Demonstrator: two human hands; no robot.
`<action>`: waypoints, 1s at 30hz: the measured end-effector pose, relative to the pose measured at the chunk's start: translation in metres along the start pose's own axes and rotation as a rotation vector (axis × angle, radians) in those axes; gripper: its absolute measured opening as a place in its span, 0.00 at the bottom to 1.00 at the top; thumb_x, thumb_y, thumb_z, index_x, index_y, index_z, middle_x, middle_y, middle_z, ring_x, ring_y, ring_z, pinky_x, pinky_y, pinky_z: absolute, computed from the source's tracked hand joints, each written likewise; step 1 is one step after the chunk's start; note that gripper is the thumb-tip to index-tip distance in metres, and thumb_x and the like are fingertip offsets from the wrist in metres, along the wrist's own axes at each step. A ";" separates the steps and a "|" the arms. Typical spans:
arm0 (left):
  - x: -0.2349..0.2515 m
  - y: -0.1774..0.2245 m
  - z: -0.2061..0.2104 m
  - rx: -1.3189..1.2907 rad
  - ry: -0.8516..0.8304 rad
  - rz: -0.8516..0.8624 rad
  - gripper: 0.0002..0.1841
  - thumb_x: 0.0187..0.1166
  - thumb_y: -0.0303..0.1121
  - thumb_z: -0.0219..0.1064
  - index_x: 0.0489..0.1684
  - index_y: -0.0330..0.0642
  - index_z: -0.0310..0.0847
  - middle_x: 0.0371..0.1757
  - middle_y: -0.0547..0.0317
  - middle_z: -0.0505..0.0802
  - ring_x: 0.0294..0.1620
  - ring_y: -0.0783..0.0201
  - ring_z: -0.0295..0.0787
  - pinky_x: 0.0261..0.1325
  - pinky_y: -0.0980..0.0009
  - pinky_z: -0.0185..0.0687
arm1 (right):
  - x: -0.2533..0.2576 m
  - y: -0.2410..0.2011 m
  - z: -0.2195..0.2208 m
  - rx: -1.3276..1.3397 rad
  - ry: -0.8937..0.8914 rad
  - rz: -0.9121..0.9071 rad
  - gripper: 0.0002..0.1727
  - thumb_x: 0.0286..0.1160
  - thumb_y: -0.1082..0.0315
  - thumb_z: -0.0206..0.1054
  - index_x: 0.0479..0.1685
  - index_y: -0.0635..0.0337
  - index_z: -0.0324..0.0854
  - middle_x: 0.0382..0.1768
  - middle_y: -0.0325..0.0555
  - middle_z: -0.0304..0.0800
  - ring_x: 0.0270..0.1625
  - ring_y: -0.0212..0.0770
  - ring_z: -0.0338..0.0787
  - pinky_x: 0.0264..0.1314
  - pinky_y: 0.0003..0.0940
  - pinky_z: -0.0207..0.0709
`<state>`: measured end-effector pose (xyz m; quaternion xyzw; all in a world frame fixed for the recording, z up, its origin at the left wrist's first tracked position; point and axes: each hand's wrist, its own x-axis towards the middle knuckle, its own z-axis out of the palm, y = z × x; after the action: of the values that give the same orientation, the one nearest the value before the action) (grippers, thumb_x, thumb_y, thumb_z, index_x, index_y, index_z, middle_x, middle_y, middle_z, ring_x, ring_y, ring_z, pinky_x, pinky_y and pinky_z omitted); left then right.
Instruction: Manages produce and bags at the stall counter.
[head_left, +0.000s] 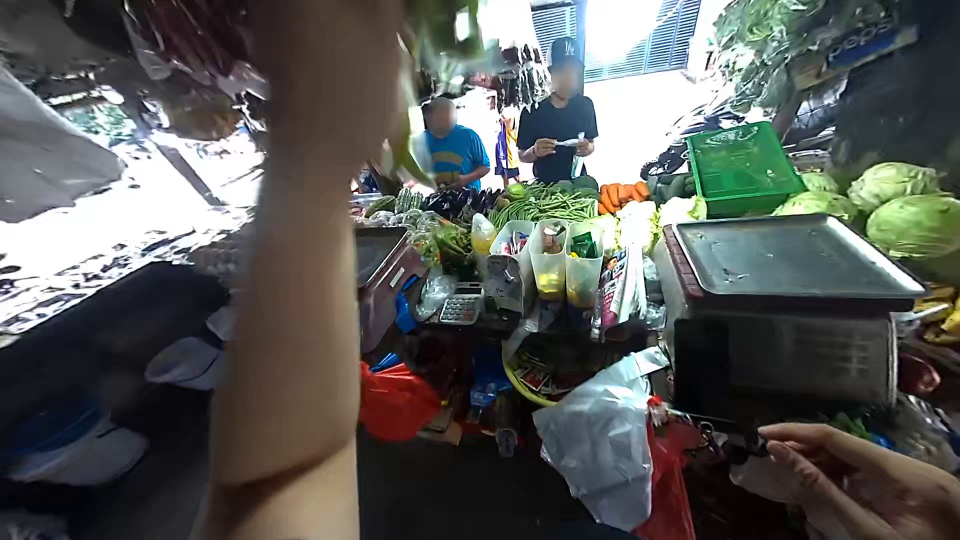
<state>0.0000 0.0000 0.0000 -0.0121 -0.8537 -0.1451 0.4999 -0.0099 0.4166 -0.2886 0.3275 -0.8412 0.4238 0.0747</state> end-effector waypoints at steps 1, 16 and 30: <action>-0.021 -0.003 0.018 -0.099 -0.054 0.004 0.19 0.92 0.40 0.51 0.61 0.31 0.76 0.37 0.56 0.84 0.30 0.71 0.80 0.35 0.69 0.81 | 0.000 0.002 0.003 0.021 -0.005 0.018 0.16 0.85 0.63 0.67 0.54 0.68 0.90 0.39 0.55 0.96 0.39 0.34 0.94 0.48 0.27 0.87; -0.086 -0.180 0.138 0.055 -0.114 -0.379 0.17 0.85 0.39 0.65 0.49 0.31 0.90 0.51 0.35 0.91 0.54 0.44 0.89 0.65 0.47 0.80 | -0.019 0.033 0.020 0.057 -0.138 0.264 0.20 0.86 0.60 0.67 0.62 0.69 0.86 0.49 0.63 0.94 0.47 0.46 0.95 0.54 0.39 0.88; -0.066 -0.179 0.111 0.006 -0.050 -0.470 0.15 0.85 0.36 0.62 0.56 0.33 0.85 0.40 0.48 0.91 0.38 0.60 0.87 0.51 0.58 0.81 | -0.019 0.034 0.027 0.036 -0.261 0.321 0.23 0.85 0.56 0.66 0.66 0.67 0.84 0.50 0.61 0.95 0.48 0.49 0.95 0.55 0.45 0.88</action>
<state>-0.0914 -0.1344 -0.1497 0.1846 -0.8457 -0.2547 0.4312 -0.0120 0.4194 -0.3353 0.2426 -0.8774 0.3993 -0.1093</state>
